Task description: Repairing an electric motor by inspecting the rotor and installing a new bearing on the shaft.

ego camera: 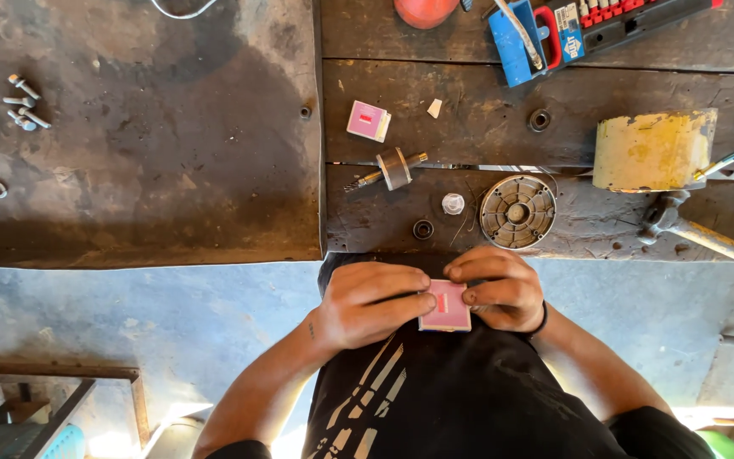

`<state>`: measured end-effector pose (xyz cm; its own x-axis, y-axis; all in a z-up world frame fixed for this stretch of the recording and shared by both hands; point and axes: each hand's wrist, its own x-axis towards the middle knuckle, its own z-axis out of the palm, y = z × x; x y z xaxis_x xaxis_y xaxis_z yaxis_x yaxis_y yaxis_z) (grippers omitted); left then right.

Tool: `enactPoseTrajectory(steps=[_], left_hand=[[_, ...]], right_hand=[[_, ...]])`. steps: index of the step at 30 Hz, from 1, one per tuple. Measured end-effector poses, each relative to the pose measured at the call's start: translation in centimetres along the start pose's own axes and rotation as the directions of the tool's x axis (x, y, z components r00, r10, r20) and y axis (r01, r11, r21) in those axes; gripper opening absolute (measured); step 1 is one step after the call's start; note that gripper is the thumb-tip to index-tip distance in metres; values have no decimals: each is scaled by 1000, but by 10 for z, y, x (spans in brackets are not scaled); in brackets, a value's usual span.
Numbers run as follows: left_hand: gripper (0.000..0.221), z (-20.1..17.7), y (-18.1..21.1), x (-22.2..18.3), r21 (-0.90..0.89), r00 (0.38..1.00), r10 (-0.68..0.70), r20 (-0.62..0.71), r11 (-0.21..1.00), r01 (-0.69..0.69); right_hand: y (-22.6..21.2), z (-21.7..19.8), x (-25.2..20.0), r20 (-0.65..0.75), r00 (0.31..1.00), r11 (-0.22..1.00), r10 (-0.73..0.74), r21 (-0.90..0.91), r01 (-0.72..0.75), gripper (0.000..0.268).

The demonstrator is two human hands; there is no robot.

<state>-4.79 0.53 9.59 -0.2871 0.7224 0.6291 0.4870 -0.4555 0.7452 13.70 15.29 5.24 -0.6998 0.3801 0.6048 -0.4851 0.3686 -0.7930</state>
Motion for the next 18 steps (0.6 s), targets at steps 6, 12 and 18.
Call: enactPoseTrajectory(steps=[6, 12, 18], left_hand=[[11, -2, 0, 2, 25, 997, 67, -29, 998, -66], [12, 0, -1, -6, 20, 997, -55, 53, 998, 54], [14, 2, 3, -12, 43, 985, -132, 111, 991, 128]], right_hand=[[-6, -1, 7, 0, 1000, 995, -19, -93, 19, 15], [-34, -3, 34, 58, 998, 958, 23, -285, -6, 28], [-43, 1, 37, 132, 969, 903, 211, -406, -141, 15]])
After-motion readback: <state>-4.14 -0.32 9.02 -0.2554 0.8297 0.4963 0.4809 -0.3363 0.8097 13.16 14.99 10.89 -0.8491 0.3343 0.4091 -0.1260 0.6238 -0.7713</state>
